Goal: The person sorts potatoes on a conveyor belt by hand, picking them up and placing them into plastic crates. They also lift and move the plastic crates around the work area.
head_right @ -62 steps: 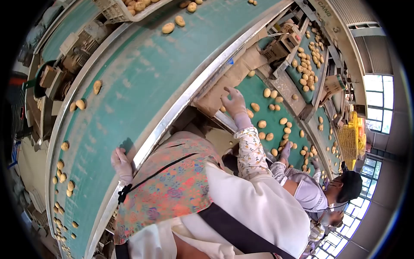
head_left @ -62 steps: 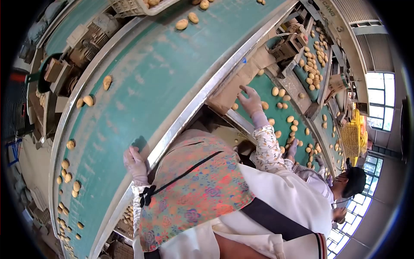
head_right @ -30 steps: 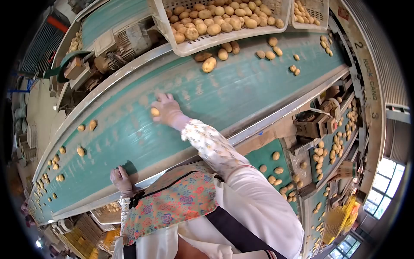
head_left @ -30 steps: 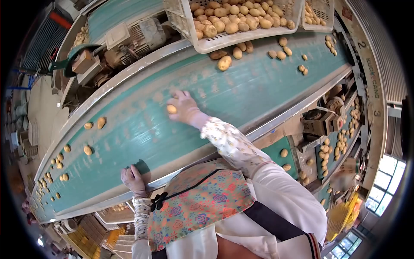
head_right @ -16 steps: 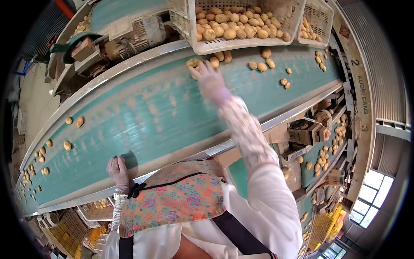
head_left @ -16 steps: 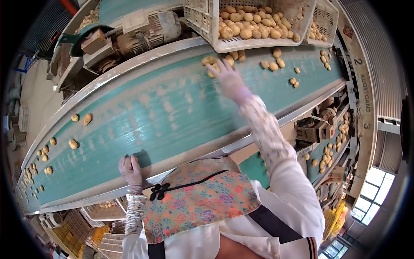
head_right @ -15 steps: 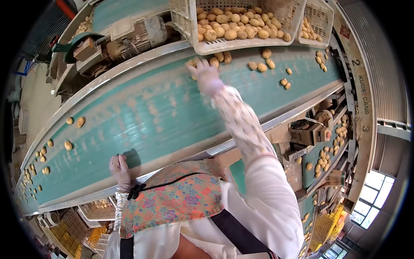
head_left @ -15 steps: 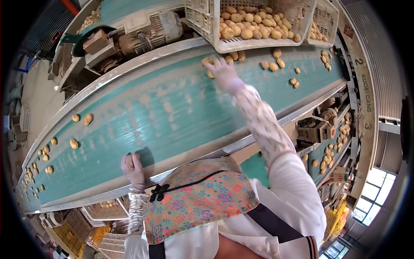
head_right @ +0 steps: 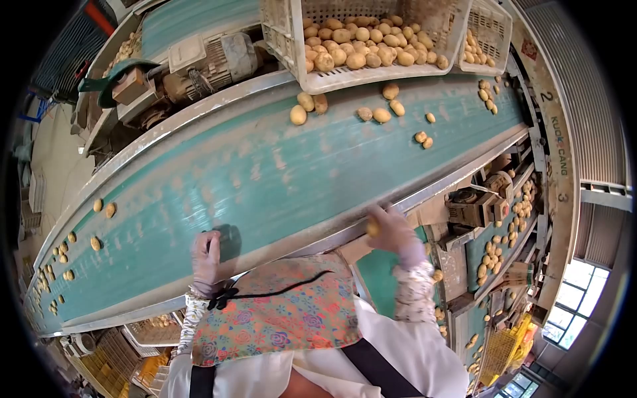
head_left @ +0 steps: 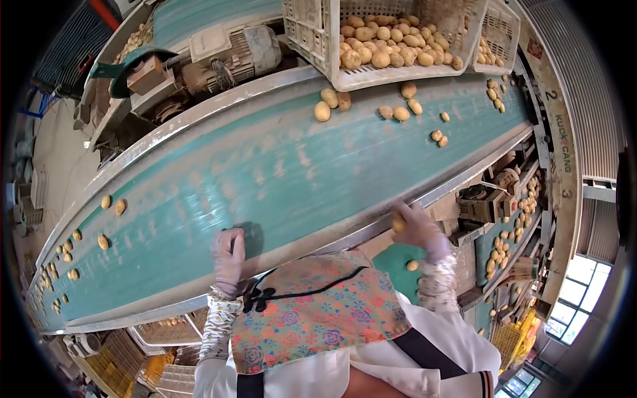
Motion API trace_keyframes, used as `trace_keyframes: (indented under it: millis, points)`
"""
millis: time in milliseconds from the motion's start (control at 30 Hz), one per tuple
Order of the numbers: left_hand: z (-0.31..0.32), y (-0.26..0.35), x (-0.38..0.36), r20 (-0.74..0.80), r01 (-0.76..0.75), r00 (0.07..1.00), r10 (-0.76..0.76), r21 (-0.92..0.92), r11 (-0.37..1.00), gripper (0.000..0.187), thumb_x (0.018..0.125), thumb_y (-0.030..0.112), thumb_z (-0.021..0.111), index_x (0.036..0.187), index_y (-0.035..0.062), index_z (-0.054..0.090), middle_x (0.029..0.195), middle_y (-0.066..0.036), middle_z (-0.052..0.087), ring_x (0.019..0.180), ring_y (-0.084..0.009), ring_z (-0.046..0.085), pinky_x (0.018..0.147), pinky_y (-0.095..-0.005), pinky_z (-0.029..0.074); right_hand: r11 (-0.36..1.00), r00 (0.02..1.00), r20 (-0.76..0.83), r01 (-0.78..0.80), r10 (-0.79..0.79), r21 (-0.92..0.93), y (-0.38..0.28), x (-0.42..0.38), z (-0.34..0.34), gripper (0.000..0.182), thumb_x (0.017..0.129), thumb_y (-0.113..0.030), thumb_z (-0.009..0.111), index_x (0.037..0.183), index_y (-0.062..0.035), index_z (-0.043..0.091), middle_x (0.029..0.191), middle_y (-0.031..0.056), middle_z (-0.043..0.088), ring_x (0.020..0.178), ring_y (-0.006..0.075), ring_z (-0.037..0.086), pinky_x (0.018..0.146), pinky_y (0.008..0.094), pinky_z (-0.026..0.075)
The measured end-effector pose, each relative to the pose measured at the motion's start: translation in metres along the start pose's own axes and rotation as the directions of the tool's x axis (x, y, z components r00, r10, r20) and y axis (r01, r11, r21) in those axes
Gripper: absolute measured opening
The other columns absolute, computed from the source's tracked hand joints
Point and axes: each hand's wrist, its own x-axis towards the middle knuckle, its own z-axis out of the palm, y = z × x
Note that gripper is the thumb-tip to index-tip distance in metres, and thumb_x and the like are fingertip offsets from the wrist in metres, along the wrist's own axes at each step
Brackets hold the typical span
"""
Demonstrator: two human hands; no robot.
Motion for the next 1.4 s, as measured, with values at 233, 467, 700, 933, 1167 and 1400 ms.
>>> trace_keyframes:
  millis: [233, 467, 700, 933, 1167, 1400]
  points:
    - [0.029, 0.061, 0.069, 0.171, -0.319, 0.941, 0.291, 0.175, 0.931, 0.025, 0.089, 0.025, 0.068, 0.109, 0.0098, 0.065, 0.109, -0.01, 0.066, 0.104, -0.0333, 0.059, 0.096, -0.0475, 0.041, 0.95, 0.918, -0.394, 0.17, -0.056, 0.262, -0.067, 0.155, -0.027, 0.069, 0.088, -0.038, 0.073, 0.145, -0.0055, 0.05, 0.137, 0.0224, 0.057, 0.129, 0.0375, 0.054, 0.109, 0.0428, 0.042]
    - [0.05, 0.092, 0.048, 0.349, -0.331, 0.899, 0.263, 0.151, 0.931, 0.079, 0.085, 0.041, 0.071, 0.149, 0.0059, 0.041, 0.151, -0.02, 0.041, 0.14, -0.0357, 0.038, 0.118, -0.055, 0.021, 0.968, 0.978, -0.188, 0.039, -0.088, -0.248, -0.226, 0.289, 0.037, 0.054, 0.084, -0.049, 0.065, 0.118, -0.0074, 0.068, 0.13, 0.0183, 0.062, 0.123, 0.0392, 0.054, 0.104, 0.0457, 0.044]
    - [0.031, -0.002, 0.023, 0.127, -0.267, 0.964, 0.235, 0.467, 0.843, 0.086, 0.079, 0.036, 0.076, 0.15, 0.0036, 0.04, 0.153, -0.025, 0.035, 0.142, -0.0439, 0.031, 0.118, -0.0601, 0.018, 0.606, 0.895, -0.285, 0.443, -0.342, 0.661, -0.146, 0.158, 0.086, 0.032, 0.075, -0.028, 0.081, 0.097, -0.0076, 0.07, 0.094, 0.0089, 0.068, 0.087, 0.0221, 0.063, 0.084, 0.0368, 0.05]
    - [0.024, 0.015, 0.028, 0.115, -0.286, 0.958, 0.262, 0.336, 0.897, 0.06, 0.076, 0.015, 0.068, 0.135, 0.0125, 0.06, 0.141, -0.018, 0.05, 0.136, -0.0363, 0.042, 0.118, -0.0538, 0.024, 0.958, 0.984, -0.07, -0.14, 0.162, 0.249, 0.069, 0.033, -0.023, 0.053, 0.084, -0.037, 0.076, 0.129, -0.0107, 0.064, 0.124, 0.021, 0.064, 0.116, 0.0363, 0.063, 0.104, 0.0423, 0.047]
    - [0.023, 0.014, 0.018, 0.263, -0.317, 0.933, 0.245, 0.282, 0.906, 0.039, 0.077, 0.019, 0.071, 0.114, 0.0108, 0.065, 0.112, -0.012, 0.065, 0.117, -0.0326, 0.057, 0.111, -0.0524, 0.033, 0.975, 0.898, -0.431, -0.165, 0.087, -0.148, -0.022, 0.153, 0.054, 0.059, 0.083, -0.05, 0.067, 0.127, -0.0108, 0.064, 0.126, 0.0259, 0.06, 0.117, 0.0414, 0.06, 0.107, 0.0468, 0.044]
    - [-0.069, -0.059, -0.035, -0.384, 0.185, 0.922, -0.042, 0.344, 0.921, 0.037, 0.086, 0.011, 0.065, 0.123, 0.006, 0.063, 0.111, -0.013, 0.065, 0.106, -0.0342, 0.058, 0.099, -0.044, 0.043, 0.969, 0.765, -0.606, 0.242, -0.218, -0.043, -0.111, 0.257, 0.015, 0.057, 0.084, -0.044, 0.066, 0.134, -0.0149, 0.061, 0.126, 0.0173, 0.064, 0.126, 0.036, 0.052, 0.103, 0.0471, 0.046]
